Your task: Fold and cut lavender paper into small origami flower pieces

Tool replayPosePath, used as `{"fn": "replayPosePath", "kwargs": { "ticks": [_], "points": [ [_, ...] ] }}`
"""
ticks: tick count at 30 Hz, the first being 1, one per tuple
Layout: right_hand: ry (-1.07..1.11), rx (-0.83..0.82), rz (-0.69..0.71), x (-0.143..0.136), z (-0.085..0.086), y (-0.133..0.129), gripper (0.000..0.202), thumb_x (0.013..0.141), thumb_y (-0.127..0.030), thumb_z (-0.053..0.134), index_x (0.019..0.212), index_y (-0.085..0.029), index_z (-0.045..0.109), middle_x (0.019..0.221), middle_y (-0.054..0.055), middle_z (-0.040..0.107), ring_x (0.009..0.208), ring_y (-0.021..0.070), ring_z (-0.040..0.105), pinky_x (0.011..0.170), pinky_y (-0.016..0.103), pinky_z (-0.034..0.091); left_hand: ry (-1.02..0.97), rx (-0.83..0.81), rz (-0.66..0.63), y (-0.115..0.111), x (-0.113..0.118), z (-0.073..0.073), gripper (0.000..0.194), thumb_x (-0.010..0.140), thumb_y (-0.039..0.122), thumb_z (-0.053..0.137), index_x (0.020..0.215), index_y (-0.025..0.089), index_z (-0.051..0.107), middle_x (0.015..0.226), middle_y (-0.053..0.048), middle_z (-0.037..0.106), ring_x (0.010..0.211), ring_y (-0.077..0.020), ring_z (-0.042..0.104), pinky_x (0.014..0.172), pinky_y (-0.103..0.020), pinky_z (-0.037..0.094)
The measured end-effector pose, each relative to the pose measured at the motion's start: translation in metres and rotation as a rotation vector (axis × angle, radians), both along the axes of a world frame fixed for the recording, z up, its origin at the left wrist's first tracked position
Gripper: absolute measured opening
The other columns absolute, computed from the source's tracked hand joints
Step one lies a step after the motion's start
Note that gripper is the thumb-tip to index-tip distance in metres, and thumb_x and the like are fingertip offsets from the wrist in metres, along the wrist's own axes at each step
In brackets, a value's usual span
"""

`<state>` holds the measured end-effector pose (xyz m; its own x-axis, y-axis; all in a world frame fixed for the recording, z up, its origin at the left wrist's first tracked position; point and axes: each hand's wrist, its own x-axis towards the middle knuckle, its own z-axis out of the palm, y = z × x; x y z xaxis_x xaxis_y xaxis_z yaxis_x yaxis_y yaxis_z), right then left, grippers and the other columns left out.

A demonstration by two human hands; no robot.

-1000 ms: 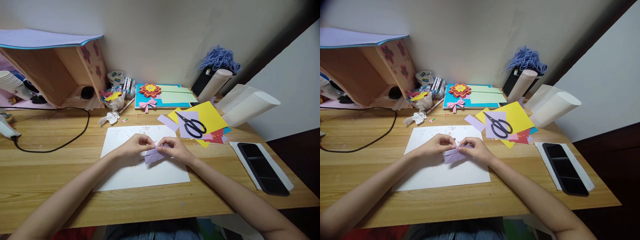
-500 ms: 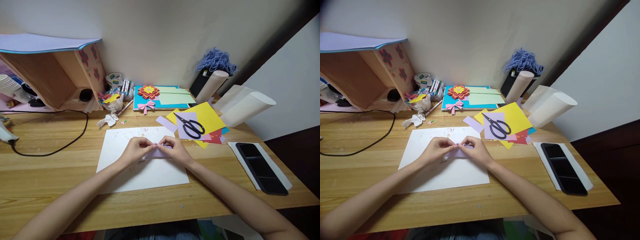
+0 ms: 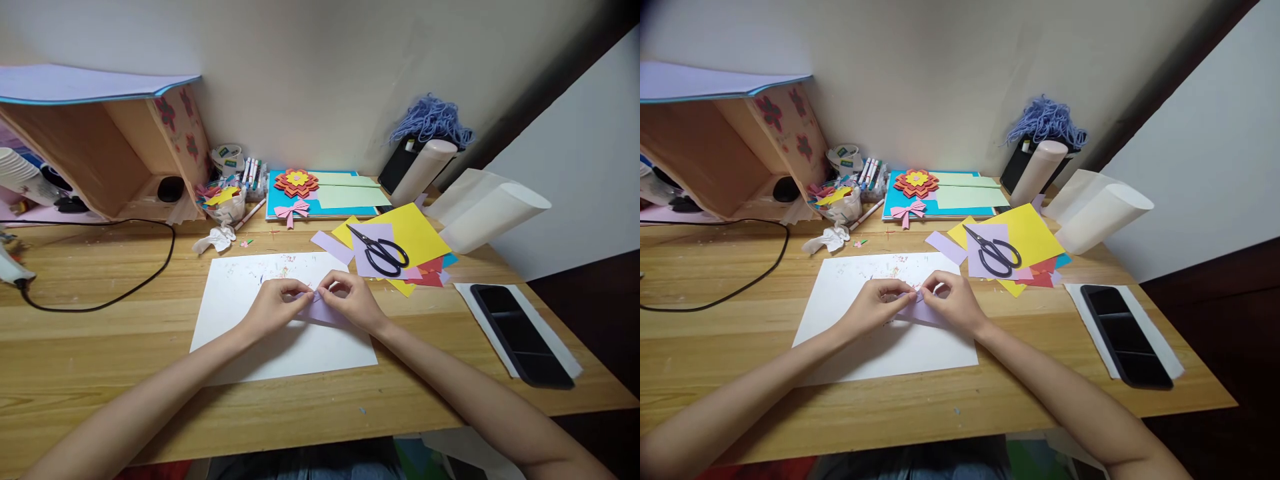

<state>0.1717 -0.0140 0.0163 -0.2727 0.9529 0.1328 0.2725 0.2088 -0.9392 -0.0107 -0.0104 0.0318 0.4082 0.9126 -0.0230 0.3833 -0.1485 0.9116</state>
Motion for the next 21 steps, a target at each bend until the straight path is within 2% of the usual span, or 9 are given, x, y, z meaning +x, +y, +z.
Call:
{"fn": "replayPosePath", "kwargs": {
  "ticks": [5, 9, 12, 16, 18, 21],
  "points": [
    [-0.019, -0.01, 0.017, -0.001, -0.001, -0.001, 0.007, 0.078, -0.024, 0.061, 0.075, -0.018, 0.063, 0.076, 0.002, 0.065, 0.073, 0.0141, 0.059, 0.065, 0.026, 0.048, 0.033, 0.013, 0.008, 0.0, 0.0, 0.0, 0.02, 0.079, 0.031, 0.057, 0.076, 0.016, 0.07, 0.075, -0.003, 0.07, 0.069, -0.015, 0.059, 0.062, -0.023, 0.042],
    [-0.045, 0.023, 0.022, -0.002, -0.001, -0.003, 0.004, 0.076, -0.02, 0.061, 0.073, -0.018, 0.062, 0.074, 0.001, 0.064, 0.071, 0.0141, 0.059, 0.064, 0.026, 0.047, 0.04, 0.038, 0.002, -0.002, 0.0, 0.0, 0.018, 0.077, 0.029, 0.057, 0.07, 0.015, 0.068, 0.069, -0.003, 0.068, 0.064, -0.0133, 0.056, 0.059, -0.022, 0.039],
    [-0.059, 0.037, 0.013, -0.003, 0.001, -0.005, 0.005, 0.075, -0.018, 0.059, 0.071, -0.018, 0.062, 0.071, 0.001, 0.064, 0.069, 0.0138, 0.058, 0.063, 0.026, 0.047, 0.027, 0.043, -0.003, -0.004, 0.001, -0.002, 0.017, 0.076, 0.028, 0.058, 0.068, 0.015, 0.066, 0.066, -0.002, 0.066, 0.061, -0.0121, 0.054, 0.056, -0.021, 0.037],
    [-0.048, -0.023, -0.003, -0.002, 0.001, -0.004, 0.011, 0.078, -0.022, 0.056, 0.069, -0.017, 0.061, 0.071, 0.002, 0.064, 0.068, 0.014, 0.058, 0.062, 0.026, 0.047, -0.001, 0.001, -0.004, -0.003, 0.002, -0.007, 0.02, 0.076, 0.031, 0.059, 0.07, 0.014, 0.067, 0.064, -0.002, 0.064, 0.058, -0.0112, 0.051, 0.053, -0.021, 0.036],
    [-0.016, -0.06, -0.021, 0.0, 0.0, 0.0, 0.016, 0.082, -0.026, 0.052, 0.073, -0.017, 0.061, 0.075, 0.002, 0.064, 0.071, 0.0141, 0.059, 0.063, 0.025, 0.047, -0.038, -0.039, 0.03, 0.0, 0.001, -0.011, 0.022, 0.077, 0.034, 0.059, 0.071, 0.014, 0.067, 0.067, -0.002, 0.065, 0.059, -0.0116, 0.053, 0.054, -0.021, 0.037],
    [0.063, -0.104, -0.066, 0.005, -0.004, 0.009, 0.021, 0.085, -0.036, 0.05, 0.085, -0.018, 0.061, 0.087, 0.004, 0.064, 0.082, 0.0155, 0.06, 0.07, 0.027, 0.048, -0.133, -0.09, 0.165, 0.006, -0.002, -0.016, 0.026, 0.077, 0.039, 0.06, 0.073, 0.014, 0.065, 0.071, -0.003, 0.065, 0.064, -0.013, 0.056, 0.058, -0.022, 0.04]
  ]
}}
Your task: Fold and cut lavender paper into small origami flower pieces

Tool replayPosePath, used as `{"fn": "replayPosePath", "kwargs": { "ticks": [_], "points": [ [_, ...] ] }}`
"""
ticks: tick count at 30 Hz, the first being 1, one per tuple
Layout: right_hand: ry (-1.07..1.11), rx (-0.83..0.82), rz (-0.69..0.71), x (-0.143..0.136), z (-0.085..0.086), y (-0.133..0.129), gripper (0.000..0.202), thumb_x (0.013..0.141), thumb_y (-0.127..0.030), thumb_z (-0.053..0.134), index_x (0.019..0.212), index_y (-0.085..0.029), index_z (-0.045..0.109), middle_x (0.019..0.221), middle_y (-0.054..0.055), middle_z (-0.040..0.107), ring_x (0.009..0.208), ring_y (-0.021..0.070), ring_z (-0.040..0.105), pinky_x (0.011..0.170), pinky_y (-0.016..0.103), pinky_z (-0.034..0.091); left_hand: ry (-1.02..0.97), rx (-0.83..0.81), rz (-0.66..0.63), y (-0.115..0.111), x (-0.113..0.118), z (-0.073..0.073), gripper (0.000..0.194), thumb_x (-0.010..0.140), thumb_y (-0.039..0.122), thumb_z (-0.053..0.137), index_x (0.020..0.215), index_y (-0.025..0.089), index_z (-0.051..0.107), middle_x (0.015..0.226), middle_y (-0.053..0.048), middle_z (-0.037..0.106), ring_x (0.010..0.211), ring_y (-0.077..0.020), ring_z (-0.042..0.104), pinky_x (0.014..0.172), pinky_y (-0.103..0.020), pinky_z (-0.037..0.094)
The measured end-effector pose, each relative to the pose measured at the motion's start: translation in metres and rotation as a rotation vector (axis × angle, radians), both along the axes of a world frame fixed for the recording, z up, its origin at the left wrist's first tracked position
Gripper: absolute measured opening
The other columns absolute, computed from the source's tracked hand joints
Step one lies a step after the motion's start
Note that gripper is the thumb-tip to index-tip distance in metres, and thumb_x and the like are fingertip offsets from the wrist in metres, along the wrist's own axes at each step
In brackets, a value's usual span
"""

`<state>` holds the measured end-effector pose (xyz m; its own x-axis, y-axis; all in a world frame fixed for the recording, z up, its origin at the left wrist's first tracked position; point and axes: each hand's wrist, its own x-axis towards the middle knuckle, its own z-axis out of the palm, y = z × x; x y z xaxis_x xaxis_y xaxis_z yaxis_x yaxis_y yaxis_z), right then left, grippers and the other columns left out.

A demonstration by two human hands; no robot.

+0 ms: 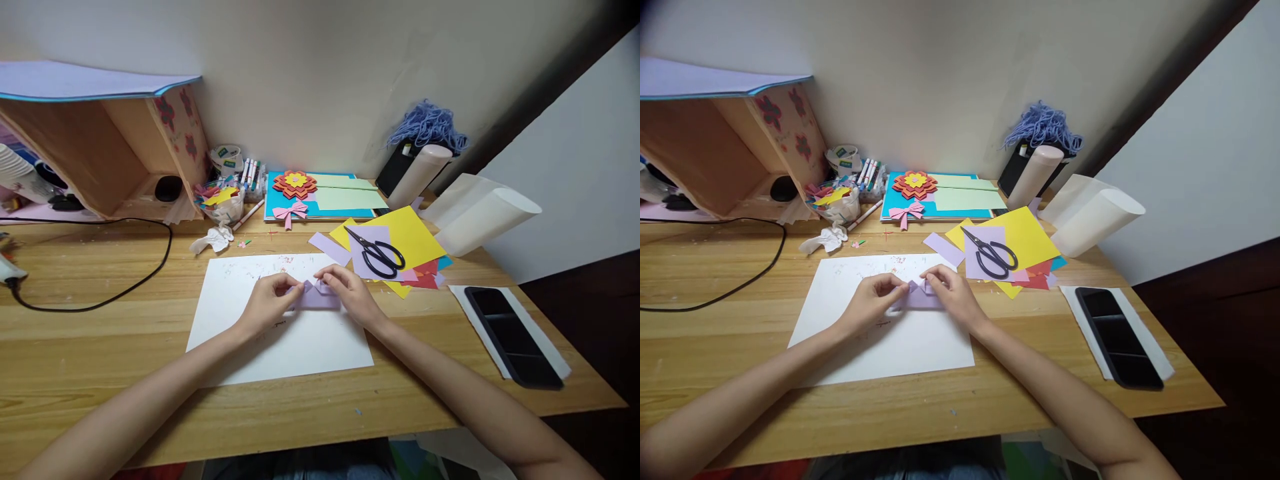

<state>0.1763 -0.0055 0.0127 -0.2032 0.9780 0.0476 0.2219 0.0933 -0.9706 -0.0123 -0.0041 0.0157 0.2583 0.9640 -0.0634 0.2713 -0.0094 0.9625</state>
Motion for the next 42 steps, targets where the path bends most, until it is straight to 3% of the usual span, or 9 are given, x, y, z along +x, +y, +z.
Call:
{"fn": "replayPosePath", "kwargs": {
  "ticks": [3, 5, 10, 15, 20, 26, 32, 38, 42],
  "points": [
    [0.093, -0.148, -0.034, 0.003, -0.005, 0.008, 0.03, 0.075, -0.044, 0.062, 0.086, -0.017, 0.058, 0.079, 0.002, 0.062, 0.069, 0.0148, 0.06, 0.064, 0.029, 0.05, -0.081, -0.047, 0.154, 0.005, -0.001, -0.003, 0.028, 0.076, 0.042, 0.061, 0.077, 0.014, 0.063, 0.076, -0.003, 0.066, 0.069, -0.0139, 0.057, 0.062, -0.023, 0.042],
    [0.152, -0.217, -0.056, 0.003, -0.007, 0.011, 0.034, 0.069, -0.046, 0.068, 0.082, -0.017, 0.057, 0.072, 0.0, 0.059, 0.061, 0.0132, 0.058, 0.06, 0.028, 0.051, -0.111, -0.074, 0.176, 0.006, -0.001, -0.004, 0.028, 0.076, 0.042, 0.061, 0.077, 0.014, 0.061, 0.077, -0.003, 0.065, 0.07, -0.0138, 0.057, 0.061, -0.022, 0.042],
    [0.191, -0.168, -0.115, 0.004, -0.003, 0.012, 0.032, 0.068, -0.045, 0.069, 0.077, -0.016, 0.058, 0.074, 0.001, 0.06, 0.069, 0.0141, 0.057, 0.061, 0.027, 0.05, -0.146, -0.151, 0.006, 0.003, 0.002, 0.0, 0.028, 0.072, 0.041, 0.064, 0.078, 0.014, 0.058, 0.074, -0.003, 0.065, 0.069, -0.0146, 0.059, 0.063, -0.024, 0.042],
    [0.094, -0.09, 0.007, 0.005, -0.002, 0.009, 0.023, 0.071, -0.038, 0.069, 0.076, -0.017, 0.062, 0.075, 0.001, 0.063, 0.07, 0.0142, 0.059, 0.064, 0.027, 0.049, -0.111, -0.163, -0.152, 0.0, 0.002, 0.006, 0.033, 0.076, 0.044, 0.06, 0.089, 0.014, 0.065, 0.088, -0.007, 0.068, 0.081, -0.0187, 0.059, 0.07, -0.028, 0.043],
    [0.023, 0.006, 0.026, 0.0, -0.004, 0.001, 0.016, 0.075, -0.033, 0.065, 0.078, -0.017, 0.065, 0.078, 0.003, 0.066, 0.074, 0.0161, 0.061, 0.064, 0.028, 0.05, -0.041, -0.119, -0.172, -0.004, 0.004, 0.003, 0.036, 0.081, 0.047, 0.052, 0.079, 0.014, 0.067, 0.073, -0.004, 0.064, 0.069, -0.0157, 0.054, 0.063, -0.026, 0.039],
    [-0.132, 0.328, 0.016, -0.003, 0.002, -0.009, 0.01, 0.081, -0.026, 0.06, 0.085, -0.021, 0.068, 0.082, 0.005, 0.067, 0.078, 0.0176, 0.062, 0.066, 0.031, 0.05, -0.198, -0.214, -0.217, -0.006, 0.006, 0.002, 0.029, 0.079, 0.04, 0.056, 0.078, 0.013, 0.066, 0.072, -0.003, 0.062, 0.069, -0.0137, 0.053, 0.066, -0.025, 0.04],
    [-0.36, 0.71, 0.134, 0.004, -0.002, -0.009, 0.024, 0.085, -0.016, 0.052, 0.101, -0.025, 0.067, 0.094, 0.006, 0.069, 0.087, 0.0194, 0.062, 0.075, 0.037, 0.052, -0.288, -0.348, -0.173, -0.002, 0.005, 0.004, 0.024, 0.075, 0.037, 0.06, 0.073, 0.013, 0.063, 0.066, 0.0, 0.057, 0.063, -0.0113, 0.051, 0.063, -0.023, 0.04],
    [-0.57, 0.817, 0.128, 0.003, -0.003, -0.008, 0.03, 0.088, -0.015, 0.047, 0.11, -0.026, 0.064, 0.1, 0.008, 0.068, 0.091, 0.0207, 0.062, 0.076, 0.037, 0.051, -0.466, -0.418, -0.115, -0.001, 0.003, 0.005, 0.024, 0.078, 0.038, 0.058, 0.075, 0.015, 0.064, 0.079, -0.004, 0.064, 0.077, -0.0136, 0.059, 0.073, -0.024, 0.044],
    [-0.58, 0.853, 0.131, 0.002, -0.005, -0.006, 0.033, 0.088, -0.011, 0.045, 0.115, -0.023, 0.061, 0.105, 0.009, 0.066, 0.095, 0.0217, 0.059, 0.079, 0.039, 0.05, -0.444, -0.41, -0.171, 0.001, 0.002, 0.005, 0.029, 0.073, 0.039, 0.067, 0.085, 0.013, 0.065, 0.078, -0.004, 0.064, 0.07, -0.0119, 0.058, 0.068, -0.023, 0.042]
  ]
}}
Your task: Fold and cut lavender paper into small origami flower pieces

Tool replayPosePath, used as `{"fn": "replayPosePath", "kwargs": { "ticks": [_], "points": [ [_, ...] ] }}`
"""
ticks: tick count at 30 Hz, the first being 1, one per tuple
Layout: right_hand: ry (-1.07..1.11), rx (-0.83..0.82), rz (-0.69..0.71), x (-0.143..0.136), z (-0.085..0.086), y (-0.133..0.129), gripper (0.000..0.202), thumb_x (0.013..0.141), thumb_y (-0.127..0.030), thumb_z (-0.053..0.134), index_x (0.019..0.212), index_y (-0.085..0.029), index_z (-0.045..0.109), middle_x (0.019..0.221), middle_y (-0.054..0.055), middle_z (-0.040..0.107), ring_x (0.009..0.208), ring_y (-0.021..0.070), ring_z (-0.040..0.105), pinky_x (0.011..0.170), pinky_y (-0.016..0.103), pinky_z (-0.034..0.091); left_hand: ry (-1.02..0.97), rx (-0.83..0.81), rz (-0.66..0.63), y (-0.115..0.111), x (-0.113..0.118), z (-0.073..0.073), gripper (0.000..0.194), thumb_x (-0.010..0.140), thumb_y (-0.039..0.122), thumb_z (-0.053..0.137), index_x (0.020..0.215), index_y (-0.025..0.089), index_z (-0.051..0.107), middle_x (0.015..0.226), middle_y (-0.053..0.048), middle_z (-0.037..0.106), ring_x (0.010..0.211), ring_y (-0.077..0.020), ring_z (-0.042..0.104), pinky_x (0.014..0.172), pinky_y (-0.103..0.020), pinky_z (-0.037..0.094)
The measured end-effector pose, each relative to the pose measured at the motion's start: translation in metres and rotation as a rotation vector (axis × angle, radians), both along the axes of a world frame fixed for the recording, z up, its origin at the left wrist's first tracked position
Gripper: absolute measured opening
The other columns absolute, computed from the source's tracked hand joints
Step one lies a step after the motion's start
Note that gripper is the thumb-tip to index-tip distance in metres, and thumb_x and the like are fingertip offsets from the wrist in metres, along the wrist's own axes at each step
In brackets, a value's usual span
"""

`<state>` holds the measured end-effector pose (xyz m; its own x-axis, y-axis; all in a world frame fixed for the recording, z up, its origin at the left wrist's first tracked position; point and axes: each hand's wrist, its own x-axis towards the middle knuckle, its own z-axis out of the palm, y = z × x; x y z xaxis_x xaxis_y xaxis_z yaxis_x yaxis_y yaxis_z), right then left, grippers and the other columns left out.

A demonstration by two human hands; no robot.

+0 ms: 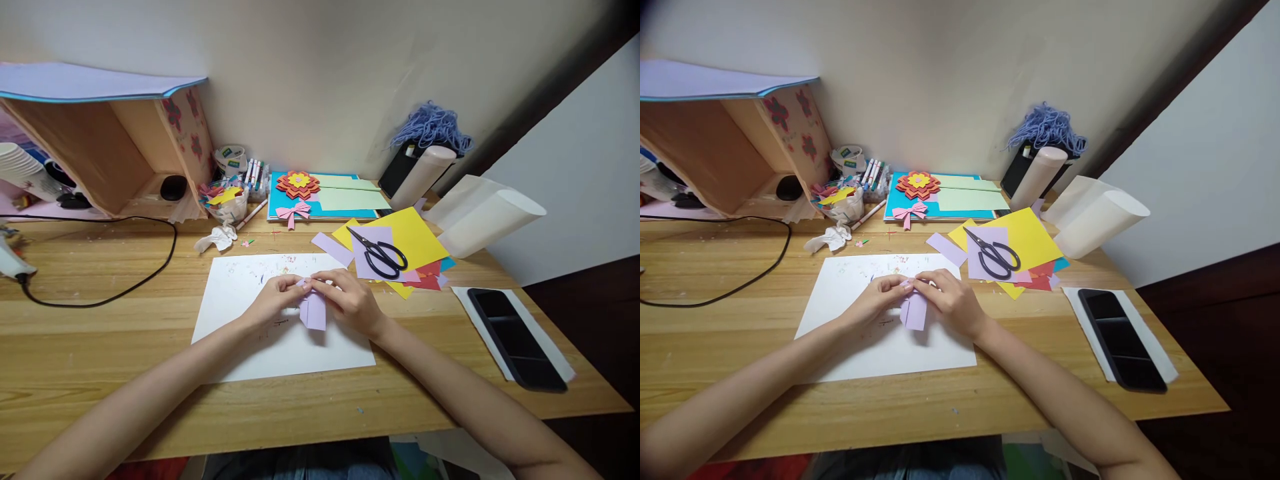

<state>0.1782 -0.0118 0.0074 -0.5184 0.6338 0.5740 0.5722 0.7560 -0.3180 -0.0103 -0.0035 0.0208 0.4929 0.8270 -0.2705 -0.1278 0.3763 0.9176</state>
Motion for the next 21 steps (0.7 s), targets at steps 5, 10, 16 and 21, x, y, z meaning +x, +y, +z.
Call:
{"fn": "replayPosePath", "kwargs": {
  "ticks": [5, 10, 16, 21],
  "points": [
    [0.202, -0.208, 0.02, 0.0, 0.005, 0.0, 0.036, 0.086, -0.011, 0.042, 0.114, -0.023, 0.06, 0.107, 0.008, 0.064, 0.1, 0.0216, 0.057, 0.085, 0.041, 0.049, 0.044, 0.03, 0.011, 0.002, 0.0, -0.001, 0.034, 0.07, 0.041, 0.071, 0.085, 0.011, 0.065, 0.072, -0.004, 0.064, 0.065, -0.0115, 0.056, 0.065, -0.024, 0.041],
    [0.477, -0.77, -0.104, 0.0, 0.01, 0.003, 0.02, 0.085, -0.036, 0.054, 0.086, -0.019, 0.065, 0.085, 0.005, 0.064, 0.075, 0.0175, 0.061, 0.061, 0.03, 0.053, 0.115, 0.053, 0.031, 0.002, 0.001, -0.005, 0.037, 0.071, 0.043, 0.069, 0.088, 0.011, 0.064, 0.074, -0.004, 0.064, 0.067, -0.0128, 0.057, 0.067, -0.025, 0.042],
    [0.568, -1.037, -0.108, -0.002, 0.006, 0.007, 0.031, 0.07, -0.045, 0.069, 0.071, -0.015, 0.06, 0.07, 0.002, 0.061, 0.06, 0.0127, 0.056, 0.053, 0.025, 0.047, 0.135, 0.074, 0.062, 0.0, 0.002, -0.008, 0.038, 0.069, 0.044, 0.069, 0.086, 0.011, 0.063, 0.071, -0.003, 0.064, 0.064, -0.0126, 0.056, 0.063, -0.025, 0.04],
    [0.569, -1.039, -0.13, -0.002, 0.007, 0.007, 0.033, 0.067, -0.046, 0.07, 0.066, -0.015, 0.059, 0.067, 0.001, 0.059, 0.059, 0.0122, 0.054, 0.055, 0.025, 0.044, 0.178, 0.119, 0.096, -0.001, 0.004, -0.01, 0.036, 0.071, 0.042, 0.067, 0.087, 0.01, 0.062, 0.068, -0.003, 0.063, 0.061, -0.0123, 0.054, 0.058, -0.023, 0.037]
  ]
}}
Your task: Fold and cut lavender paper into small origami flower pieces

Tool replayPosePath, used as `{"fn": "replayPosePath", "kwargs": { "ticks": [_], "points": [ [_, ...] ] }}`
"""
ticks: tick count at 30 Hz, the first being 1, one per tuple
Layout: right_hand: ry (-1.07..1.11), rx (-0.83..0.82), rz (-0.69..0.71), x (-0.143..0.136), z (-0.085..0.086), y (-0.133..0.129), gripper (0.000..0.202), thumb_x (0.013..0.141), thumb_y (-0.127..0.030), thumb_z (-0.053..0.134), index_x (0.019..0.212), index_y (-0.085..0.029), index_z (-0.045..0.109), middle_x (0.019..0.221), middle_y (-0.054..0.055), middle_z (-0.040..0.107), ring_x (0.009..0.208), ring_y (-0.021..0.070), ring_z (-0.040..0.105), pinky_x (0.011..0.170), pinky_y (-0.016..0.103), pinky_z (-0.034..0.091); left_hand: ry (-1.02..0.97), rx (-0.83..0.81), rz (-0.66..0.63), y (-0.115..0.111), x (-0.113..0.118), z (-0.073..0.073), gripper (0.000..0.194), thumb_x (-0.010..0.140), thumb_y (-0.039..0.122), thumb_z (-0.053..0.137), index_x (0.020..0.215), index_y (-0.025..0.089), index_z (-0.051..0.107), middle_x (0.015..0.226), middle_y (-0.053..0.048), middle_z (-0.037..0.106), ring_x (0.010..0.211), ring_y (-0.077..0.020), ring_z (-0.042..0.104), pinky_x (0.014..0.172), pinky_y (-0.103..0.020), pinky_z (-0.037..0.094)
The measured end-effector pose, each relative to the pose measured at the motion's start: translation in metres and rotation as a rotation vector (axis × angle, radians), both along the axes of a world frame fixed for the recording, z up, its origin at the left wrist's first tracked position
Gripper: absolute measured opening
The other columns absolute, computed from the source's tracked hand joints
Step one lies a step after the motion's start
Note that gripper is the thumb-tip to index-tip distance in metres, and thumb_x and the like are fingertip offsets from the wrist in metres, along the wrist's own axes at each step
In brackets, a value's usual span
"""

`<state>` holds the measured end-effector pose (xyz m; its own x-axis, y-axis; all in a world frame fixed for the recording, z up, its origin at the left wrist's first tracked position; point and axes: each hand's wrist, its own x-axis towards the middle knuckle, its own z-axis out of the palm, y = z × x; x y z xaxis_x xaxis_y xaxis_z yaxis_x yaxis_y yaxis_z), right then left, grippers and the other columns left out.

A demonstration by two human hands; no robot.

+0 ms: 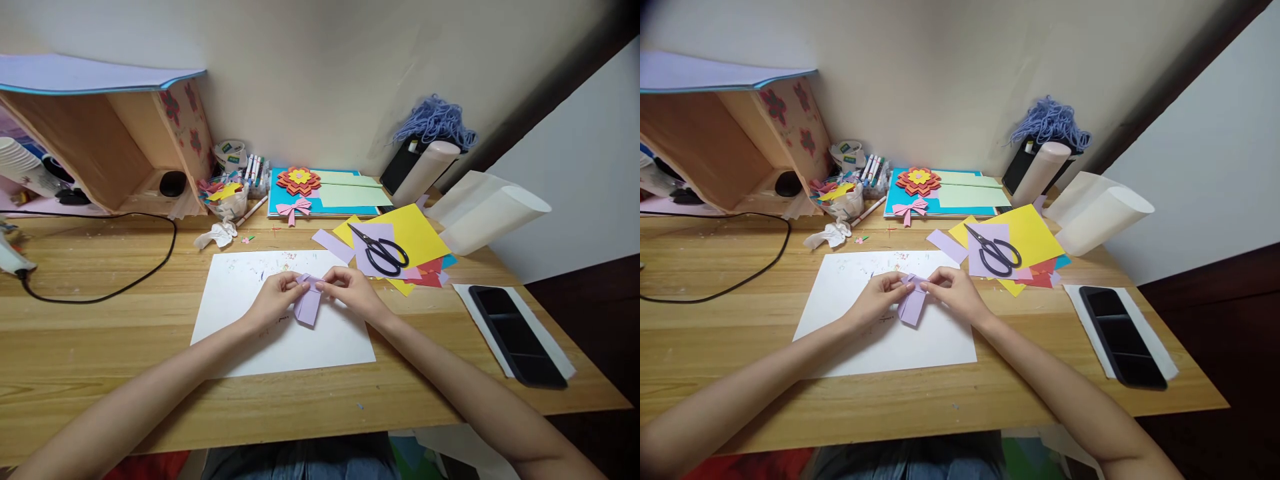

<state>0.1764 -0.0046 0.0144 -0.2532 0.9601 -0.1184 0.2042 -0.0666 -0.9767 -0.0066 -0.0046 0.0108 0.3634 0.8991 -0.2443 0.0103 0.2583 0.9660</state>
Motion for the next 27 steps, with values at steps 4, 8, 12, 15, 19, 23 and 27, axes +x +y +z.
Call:
{"fn": "replayPosePath", "kwargs": {
  "ticks": [4, 8, 12, 15, 19, 23, 27],
  "points": [
    [-0.041, -0.006, -0.011, 0.0004, 0.0011, -0.0001, 0.032, 0.067, -0.045, 0.071, 0.065, -0.015, 0.059, 0.065, 0.001, 0.06, 0.058, 0.0119, 0.053, 0.055, 0.025, 0.041, 0.028, 0.042, 0.044, -0.0019, 0.0003, -0.0034, 0.033, 0.074, 0.041, 0.065, 0.088, 0.012, 0.062, 0.071, -0.004, 0.064, 0.063, -0.0127, 0.055, 0.056, -0.022, 0.036],
    [-0.041, -0.038, 0.013, 0.0008, 0.0009, -0.0007, 0.032, 0.065, -0.044, 0.073, 0.065, -0.015, 0.059, 0.065, 0.0, 0.059, 0.058, 0.0114, 0.052, 0.054, 0.024, 0.039, 0.077, 0.097, 0.07, -0.0032, -0.0001, -0.0039, 0.03, 0.075, 0.04, 0.065, 0.087, 0.013, 0.063, 0.074, -0.003, 0.065, 0.063, -0.0122, 0.055, 0.055, -0.021, 0.036],
    [-0.054, -0.046, 0.034, 0.001, 0.0002, -0.0003, 0.031, 0.064, -0.042, 0.073, 0.065, -0.015, 0.059, 0.064, 0.0, 0.058, 0.058, 0.0108, 0.051, 0.054, 0.023, 0.037, 0.099, 0.119, 0.078, -0.0046, 0.0004, -0.0024, 0.03, 0.075, 0.041, 0.064, 0.086, 0.013, 0.062, 0.071, -0.002, 0.064, 0.059, -0.011, 0.053, 0.052, -0.021, 0.034],
    [-0.074, -0.045, 0.026, 0.0008, 0.0006, 0.0003, 0.032, 0.063, -0.042, 0.074, 0.062, -0.015, 0.058, 0.061, -0.001, 0.056, 0.056, 0.0099, 0.048, 0.052, 0.023, 0.036, 0.104, 0.133, 0.084, -0.0058, 0.0006, -0.0027, 0.028, 0.075, 0.039, 0.064, 0.085, 0.013, 0.061, 0.069, -0.002, 0.064, 0.057, -0.0102, 0.052, 0.051, -0.02, 0.033],
    [-0.066, -0.076, 0.048, 0.0002, 0.0028, 0.0003, 0.031, 0.065, -0.042, 0.073, 0.066, -0.015, 0.058, 0.064, -0.001, 0.056, 0.056, 0.01, 0.048, 0.051, 0.022, 0.036, 0.116, 0.144, 0.079, -0.0065, 0.0002, -0.0045, 0.027, 0.076, 0.04, 0.063, 0.078, 0.013, 0.058, 0.061, 0.0, 0.06, 0.051, -0.0083, 0.047, 0.047, -0.02, 0.029],
    [0.019, -0.003, 0.06, -0.0025, 0.0018, -0.0018, 0.027, 0.071, -0.041, 0.069, 0.077, -0.016, 0.06, 0.075, 0.001, 0.059, 0.065, 0.0119, 0.053, 0.058, 0.024, 0.041, 0.136, 0.174, 0.036, -0.0079, 0.0002, -0.0047, 0.03, 0.076, 0.043, 0.063, 0.074, 0.014, 0.057, 0.062, 0.0, 0.061, 0.051, -0.0087, 0.049, 0.046, -0.019, 0.028],
    [0.034, 0.097, 0.023, -0.0062, -0.0043, -0.0048, 0.021, 0.077, -0.037, 0.065, 0.073, -0.017, 0.06, 0.073, 0.001, 0.06, 0.069, 0.0131, 0.054, 0.063, 0.025, 0.041, 0.148, 0.193, 0.001, -0.0099, 0.0009, -0.0029, 0.03, 0.076, 0.043, 0.062, 0.073, 0.014, 0.059, 0.068, -0.002, 0.064, 0.057, -0.0105, 0.053, 0.049, -0.02, 0.032]
  ]
}}
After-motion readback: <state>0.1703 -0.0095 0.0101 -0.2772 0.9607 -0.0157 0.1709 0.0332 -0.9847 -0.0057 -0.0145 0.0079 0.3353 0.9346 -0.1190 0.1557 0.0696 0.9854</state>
